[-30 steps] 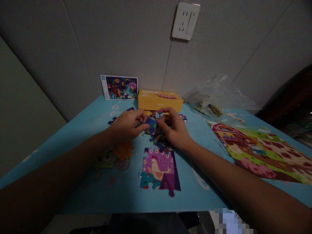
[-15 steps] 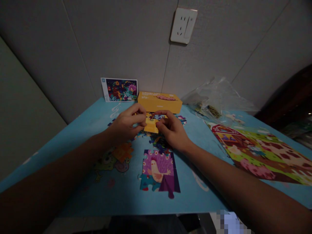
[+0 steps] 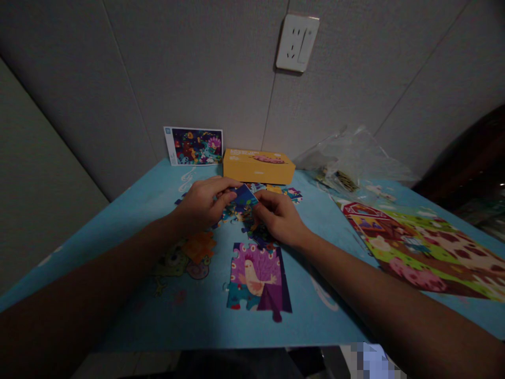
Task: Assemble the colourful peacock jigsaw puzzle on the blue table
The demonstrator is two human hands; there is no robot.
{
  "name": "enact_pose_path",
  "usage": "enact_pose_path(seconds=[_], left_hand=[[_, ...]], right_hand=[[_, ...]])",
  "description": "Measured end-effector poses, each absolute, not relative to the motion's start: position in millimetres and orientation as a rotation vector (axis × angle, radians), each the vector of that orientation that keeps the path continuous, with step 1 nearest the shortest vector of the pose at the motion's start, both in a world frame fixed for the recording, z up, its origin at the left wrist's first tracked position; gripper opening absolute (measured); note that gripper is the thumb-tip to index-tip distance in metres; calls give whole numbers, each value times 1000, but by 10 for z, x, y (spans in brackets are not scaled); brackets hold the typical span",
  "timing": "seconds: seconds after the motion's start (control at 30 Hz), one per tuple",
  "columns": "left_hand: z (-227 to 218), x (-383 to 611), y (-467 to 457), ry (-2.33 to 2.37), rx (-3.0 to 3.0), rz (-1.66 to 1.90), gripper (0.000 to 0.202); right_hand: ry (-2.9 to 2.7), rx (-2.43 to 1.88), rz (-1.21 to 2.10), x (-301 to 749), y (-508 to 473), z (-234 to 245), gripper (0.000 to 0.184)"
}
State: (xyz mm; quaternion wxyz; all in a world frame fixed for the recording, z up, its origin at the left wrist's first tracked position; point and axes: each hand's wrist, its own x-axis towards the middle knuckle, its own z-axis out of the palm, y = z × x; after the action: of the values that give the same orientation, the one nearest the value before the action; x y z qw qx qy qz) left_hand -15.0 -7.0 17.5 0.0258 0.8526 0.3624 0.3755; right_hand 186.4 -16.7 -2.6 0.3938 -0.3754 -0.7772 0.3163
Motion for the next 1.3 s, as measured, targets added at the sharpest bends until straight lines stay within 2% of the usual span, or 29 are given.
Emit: enact_pose_path(seconds=[0.17, 0.43, 0.8, 0.97, 1.1, 1.3], left_hand=[[197, -151, -74, 1086, 2681, 1096, 30], [192, -139, -79, 1022, 2681, 1022, 31], [208, -143, -111, 983, 2664, 869, 16], [163, -102, -126, 749, 2702, 724, 14], [109, -82, -175, 497, 2712, 526, 23], [71, -101, -187, 540, 2704, 440, 31]], right_hand=[[-1908, -924, 884, 1870, -167, -23, 18], [-1935, -974, 803, 1842, -186, 8, 21], [-1989, -1060, 690, 1887, -151, 62, 27], [-2184, -1042, 614, 2023, -87, 144, 30], [-2222, -1046, 623, 2083, -52, 165, 31], [-2258, -1056, 703, 2067, -54, 125, 28]])
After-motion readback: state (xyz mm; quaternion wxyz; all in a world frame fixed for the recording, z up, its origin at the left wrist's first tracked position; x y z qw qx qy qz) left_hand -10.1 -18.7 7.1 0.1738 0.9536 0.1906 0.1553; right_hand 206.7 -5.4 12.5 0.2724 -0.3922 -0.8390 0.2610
